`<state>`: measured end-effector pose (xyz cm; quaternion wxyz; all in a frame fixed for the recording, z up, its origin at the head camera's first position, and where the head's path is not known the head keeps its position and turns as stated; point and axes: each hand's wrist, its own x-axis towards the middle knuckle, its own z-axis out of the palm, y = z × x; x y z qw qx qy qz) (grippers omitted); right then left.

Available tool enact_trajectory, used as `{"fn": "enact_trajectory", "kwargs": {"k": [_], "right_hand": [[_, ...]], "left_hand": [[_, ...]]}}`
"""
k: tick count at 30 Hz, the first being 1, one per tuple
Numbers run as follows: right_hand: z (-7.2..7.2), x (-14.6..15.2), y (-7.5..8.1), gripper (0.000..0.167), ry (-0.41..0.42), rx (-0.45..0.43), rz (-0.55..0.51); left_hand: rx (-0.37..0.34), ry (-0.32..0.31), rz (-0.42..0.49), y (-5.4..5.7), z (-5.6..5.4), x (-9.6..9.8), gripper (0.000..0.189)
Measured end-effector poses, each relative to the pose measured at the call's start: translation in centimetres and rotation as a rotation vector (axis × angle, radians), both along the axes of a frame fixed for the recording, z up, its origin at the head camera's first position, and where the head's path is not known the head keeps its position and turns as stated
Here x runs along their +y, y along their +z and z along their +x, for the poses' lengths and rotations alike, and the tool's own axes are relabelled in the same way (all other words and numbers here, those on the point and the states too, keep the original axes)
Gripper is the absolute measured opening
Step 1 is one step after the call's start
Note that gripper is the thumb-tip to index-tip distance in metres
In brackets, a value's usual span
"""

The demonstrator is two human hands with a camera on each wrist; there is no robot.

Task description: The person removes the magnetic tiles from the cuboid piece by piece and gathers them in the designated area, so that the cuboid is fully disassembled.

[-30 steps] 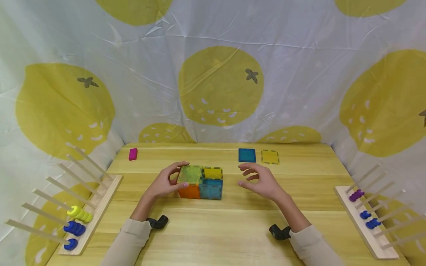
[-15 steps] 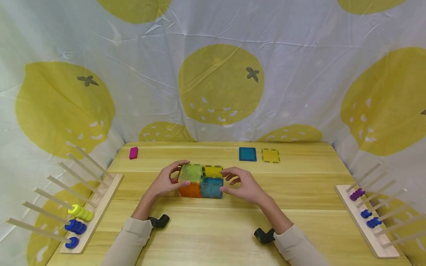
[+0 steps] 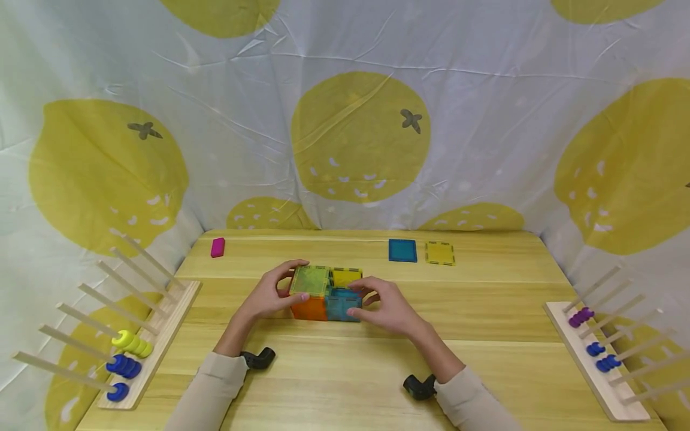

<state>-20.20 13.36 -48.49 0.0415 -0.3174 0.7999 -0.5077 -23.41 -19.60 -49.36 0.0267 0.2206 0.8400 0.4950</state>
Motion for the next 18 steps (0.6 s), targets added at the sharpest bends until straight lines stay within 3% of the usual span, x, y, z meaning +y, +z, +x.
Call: {"fn": "enact_trajectory", "kwargs": {"k": [10,18], "right_hand": [[0.1,-1.1,0.1,0.048,0.002,0.012,0.038],[0.0,-2.0,0.0,0.047,-0.006,0.058,0.078]], "left_hand": [[-0.004,0.004,-0.004,0.3,0.0,0.2,0.069],[0.003,-0.002,-0.004,0.2,0.1,0.1,0.075]]}}
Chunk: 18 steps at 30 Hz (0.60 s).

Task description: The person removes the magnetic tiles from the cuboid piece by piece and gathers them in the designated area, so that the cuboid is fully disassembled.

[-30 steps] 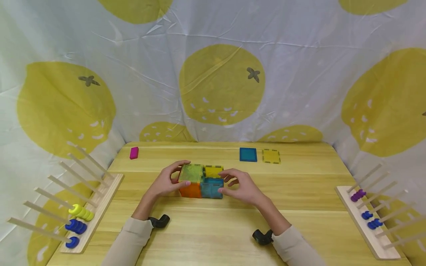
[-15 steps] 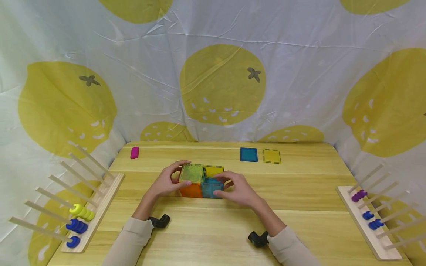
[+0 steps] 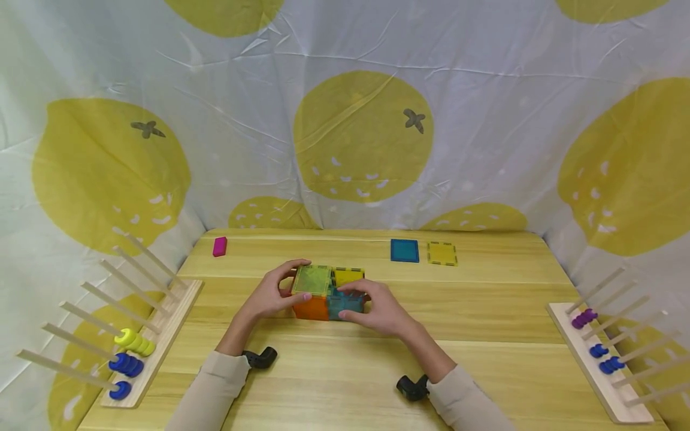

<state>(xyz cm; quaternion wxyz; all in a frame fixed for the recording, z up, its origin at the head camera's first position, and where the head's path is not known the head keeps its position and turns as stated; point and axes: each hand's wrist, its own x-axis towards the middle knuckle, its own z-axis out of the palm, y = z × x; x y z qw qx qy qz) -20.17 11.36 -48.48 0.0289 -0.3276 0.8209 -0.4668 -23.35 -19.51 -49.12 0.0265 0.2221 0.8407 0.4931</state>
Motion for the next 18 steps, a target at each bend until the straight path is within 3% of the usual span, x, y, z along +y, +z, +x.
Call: {"fn": "enact_trajectory", "kwargs": {"k": [7,18], "right_hand": [[-0.08,-0.47,-0.07,0.043,-0.001,0.018,0.017],[-0.39,-0.98,-0.03,0.024,0.005,0.065,0.047]], "left_hand": [[-0.008,-0.006,0.013,-0.17,-0.07,0.01,0.071],[0.003,-0.03,0.044,-0.14,-0.02,-0.06,0.069]]}}
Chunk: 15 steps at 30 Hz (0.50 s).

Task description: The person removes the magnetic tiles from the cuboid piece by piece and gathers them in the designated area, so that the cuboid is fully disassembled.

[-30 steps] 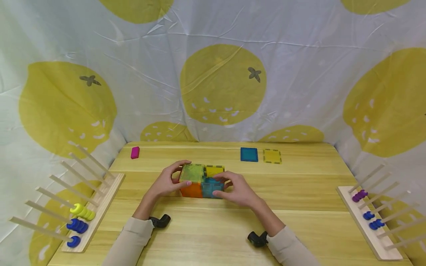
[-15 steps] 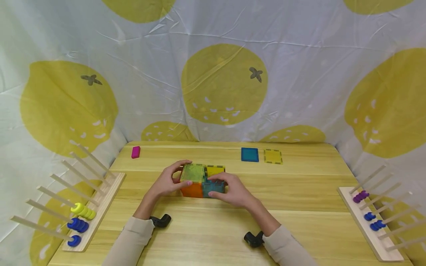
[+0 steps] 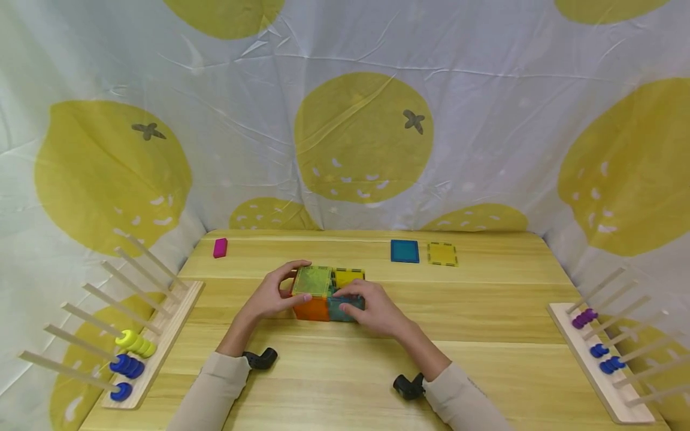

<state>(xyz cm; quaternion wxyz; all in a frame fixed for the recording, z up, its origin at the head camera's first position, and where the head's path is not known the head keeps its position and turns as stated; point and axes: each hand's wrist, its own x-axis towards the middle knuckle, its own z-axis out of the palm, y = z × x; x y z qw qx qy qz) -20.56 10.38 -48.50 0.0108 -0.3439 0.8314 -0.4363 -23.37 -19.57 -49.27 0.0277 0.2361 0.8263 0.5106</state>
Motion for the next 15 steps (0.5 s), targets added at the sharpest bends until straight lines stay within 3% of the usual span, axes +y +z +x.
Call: {"fn": "enact_trajectory", "kwargs": {"k": [15], "right_hand": [[0.7,1.4,1.2,0.023,-0.005,0.058,0.066]], "left_hand": [[-0.017,0.005,-0.01,-0.1,0.0,-0.1,0.069]]}}
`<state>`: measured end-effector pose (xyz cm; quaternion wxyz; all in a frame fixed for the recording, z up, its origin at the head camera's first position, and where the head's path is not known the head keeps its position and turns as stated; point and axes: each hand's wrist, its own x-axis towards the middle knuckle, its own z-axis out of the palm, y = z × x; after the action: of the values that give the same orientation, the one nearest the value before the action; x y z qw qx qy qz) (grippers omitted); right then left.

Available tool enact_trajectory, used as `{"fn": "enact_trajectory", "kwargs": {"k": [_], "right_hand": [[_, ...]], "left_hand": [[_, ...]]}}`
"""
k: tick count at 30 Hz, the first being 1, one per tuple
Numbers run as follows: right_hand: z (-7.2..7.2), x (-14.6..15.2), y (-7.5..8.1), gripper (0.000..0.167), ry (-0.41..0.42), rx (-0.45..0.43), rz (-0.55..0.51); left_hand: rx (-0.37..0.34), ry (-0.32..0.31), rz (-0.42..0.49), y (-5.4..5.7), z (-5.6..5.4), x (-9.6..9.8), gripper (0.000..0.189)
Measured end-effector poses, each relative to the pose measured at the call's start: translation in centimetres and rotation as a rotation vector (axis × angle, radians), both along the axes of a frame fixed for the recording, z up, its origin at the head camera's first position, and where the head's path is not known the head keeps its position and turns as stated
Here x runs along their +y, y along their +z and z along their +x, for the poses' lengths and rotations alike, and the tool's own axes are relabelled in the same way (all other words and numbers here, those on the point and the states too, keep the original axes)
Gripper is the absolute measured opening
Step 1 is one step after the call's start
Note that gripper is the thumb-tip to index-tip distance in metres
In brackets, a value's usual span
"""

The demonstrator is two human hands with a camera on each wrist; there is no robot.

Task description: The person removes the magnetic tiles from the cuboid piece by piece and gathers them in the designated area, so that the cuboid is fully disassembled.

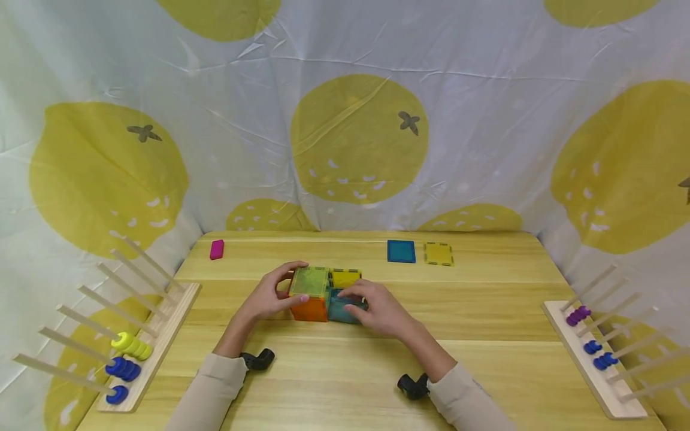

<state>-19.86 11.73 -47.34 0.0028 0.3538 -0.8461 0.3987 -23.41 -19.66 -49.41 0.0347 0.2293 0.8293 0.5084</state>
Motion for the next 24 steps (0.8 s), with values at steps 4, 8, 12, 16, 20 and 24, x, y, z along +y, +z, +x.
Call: {"fn": "enact_trajectory", "kwargs": {"k": [4,8,12,16,20,24], "right_hand": [[-0.1,1.1,0.2,0.025,-0.029,0.009,-0.016],[-0.4,2.5,0.4,0.024,-0.099,0.01,-0.053],[-0.7,4.4,0.8,0.024,-0.165,-0.016,-0.088],[-1.0,6.7,1.3,0.024,-0.243,-0.053,-0.097],[-1.7,9.4,1.3,0.027,-0.34,-0.054,-0.079],[-2.5,12.5,1.0,0.03,-0.413,-0.084,-0.111]], "left_hand": [[-0.012,-0.005,0.009,-0.1,0.0,-0.2,0.072],[-0.027,-0.012,0.024,-0.1,0.0,-0.2,0.073],[-0.029,-0.013,0.023,-0.1,0.0,-0.2,0.074],[-0.029,-0.012,0.018,-0.2,-0.1,-0.2,0.073],[-0.025,-0.011,0.01,-0.2,-0.1,-0.1,0.072],[-0.026,-0.009,0.016,0.0,0.0,0.0,0.07]]}}
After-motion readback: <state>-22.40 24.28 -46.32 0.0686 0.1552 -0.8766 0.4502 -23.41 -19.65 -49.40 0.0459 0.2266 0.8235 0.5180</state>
